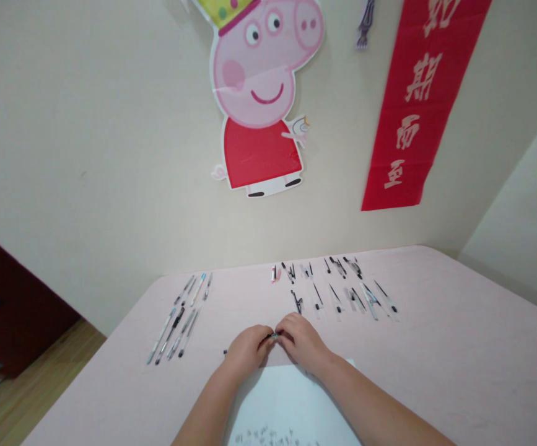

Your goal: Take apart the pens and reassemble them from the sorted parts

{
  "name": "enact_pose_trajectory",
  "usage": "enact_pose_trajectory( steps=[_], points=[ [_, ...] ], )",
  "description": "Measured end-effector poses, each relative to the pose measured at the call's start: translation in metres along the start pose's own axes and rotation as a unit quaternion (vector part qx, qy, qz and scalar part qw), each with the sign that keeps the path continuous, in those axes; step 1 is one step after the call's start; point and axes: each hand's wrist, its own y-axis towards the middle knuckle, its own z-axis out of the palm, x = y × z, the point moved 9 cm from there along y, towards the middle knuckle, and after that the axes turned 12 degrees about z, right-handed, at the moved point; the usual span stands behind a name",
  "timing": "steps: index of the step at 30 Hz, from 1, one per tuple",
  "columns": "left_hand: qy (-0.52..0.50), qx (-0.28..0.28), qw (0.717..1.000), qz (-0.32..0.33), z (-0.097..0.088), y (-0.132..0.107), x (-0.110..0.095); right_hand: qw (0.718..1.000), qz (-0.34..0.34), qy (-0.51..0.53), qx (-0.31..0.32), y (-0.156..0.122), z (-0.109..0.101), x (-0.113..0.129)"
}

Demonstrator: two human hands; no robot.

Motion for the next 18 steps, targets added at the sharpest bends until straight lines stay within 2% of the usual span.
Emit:
enact_pose_trajectory(
  steps=[18],
  points=[
    [0.004, 0.005, 1.000, 0.008, 0.0000, -0.0006, -0.0002, 1.000, -0.007, -0.003, 0.001, -0.0009, 0.0003, 0.0007]
  ],
)
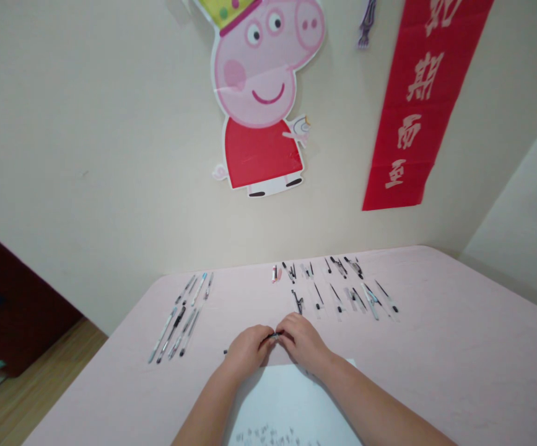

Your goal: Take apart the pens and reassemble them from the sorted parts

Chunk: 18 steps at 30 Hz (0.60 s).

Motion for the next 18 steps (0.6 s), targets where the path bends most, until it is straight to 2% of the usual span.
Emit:
enact_pose_trajectory(
  steps=[18],
  points=[
    [0.000, -0.002, 1.000, 0.001, -0.0035, -0.0013, 0.0018, 1.000, 0.006, 0.016, -0.009, 0.0002, -0.0036, 0.0014]
  ],
)
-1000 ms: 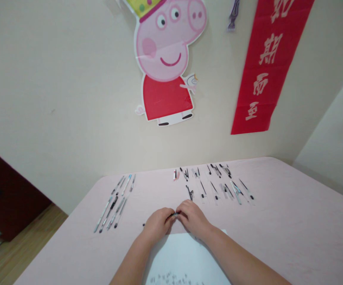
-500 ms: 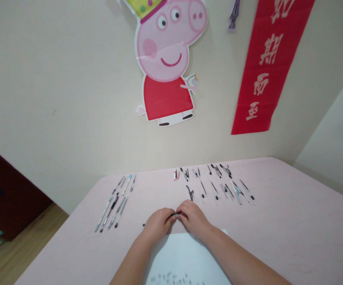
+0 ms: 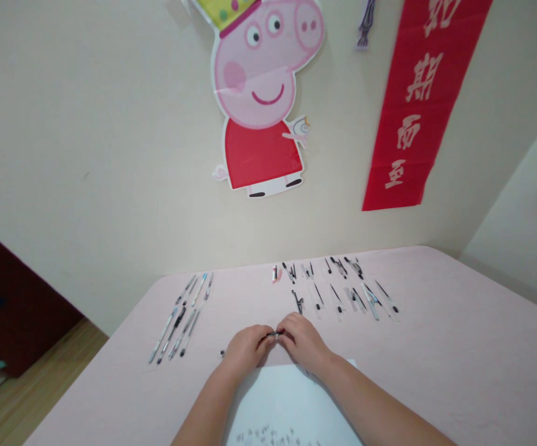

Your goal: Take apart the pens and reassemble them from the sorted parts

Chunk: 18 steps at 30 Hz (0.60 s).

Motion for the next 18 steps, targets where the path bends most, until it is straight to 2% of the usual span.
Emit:
enact_pose_trajectory(
  steps=[5, 11, 18],
  points=[
    [-0.019, -0.031, 0.999, -0.026, -0.001, -0.003, 0.011, 1.000, 0.007, -0.002, -0.022, 0.000, -0.004, -0.003],
    [0.011, -0.056, 0.996, -0.068, -0.006, -0.007, 0.026, 0.996, 0.054, -0.029, -0.071, 0.001, -0.015, -0.014],
    [0.018, -0.084, 0.995, -0.048, -0.013, -0.004, 0.018, 0.995, 0.030, -0.086, -0.029, 0.000, -0.007, -0.005]
  ],
)
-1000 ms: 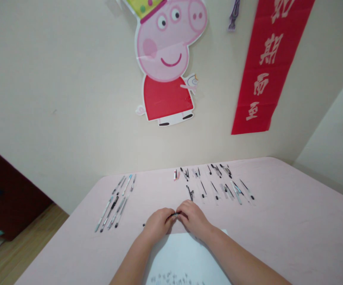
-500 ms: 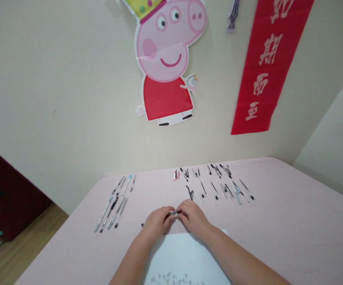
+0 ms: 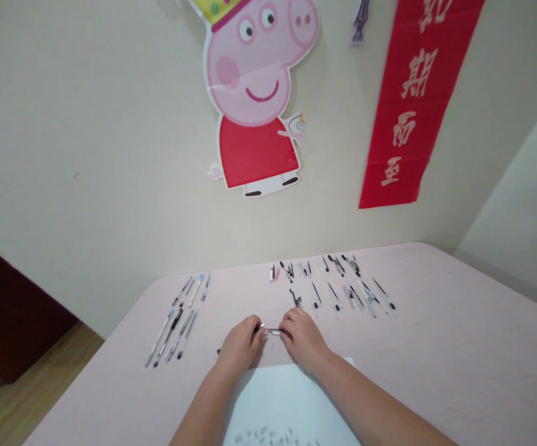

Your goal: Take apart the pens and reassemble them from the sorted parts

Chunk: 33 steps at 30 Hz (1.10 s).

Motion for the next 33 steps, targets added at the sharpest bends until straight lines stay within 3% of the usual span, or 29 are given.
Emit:
enact_pose_trajectory(
  steps=[6, 17, 27, 33],
  points=[
    [-0.010, 0.001, 0.999, 0.042, 0.002, 0.002, -0.010, 1.000, 0.001, 0.018, -0.001, 0.000, -0.003, 0.003],
    [-0.006, 0.020, 0.999, 0.036, 0.005, 0.004, -0.010, 0.996, -0.028, 0.071, -0.039, -0.001, -0.011, 0.006],
    [-0.077, 0.021, 0.996, 0.040, 0.017, 0.001, -0.022, 0.994, -0.059, 0.087, -0.011, -0.004, -0.010, 0.018],
    [-0.093, 0.000, 0.995, 0.039, 0.019, -0.002, -0.018, 0.994, -0.078, 0.077, 0.013, -0.006, -0.006, 0.022]
  ],
)
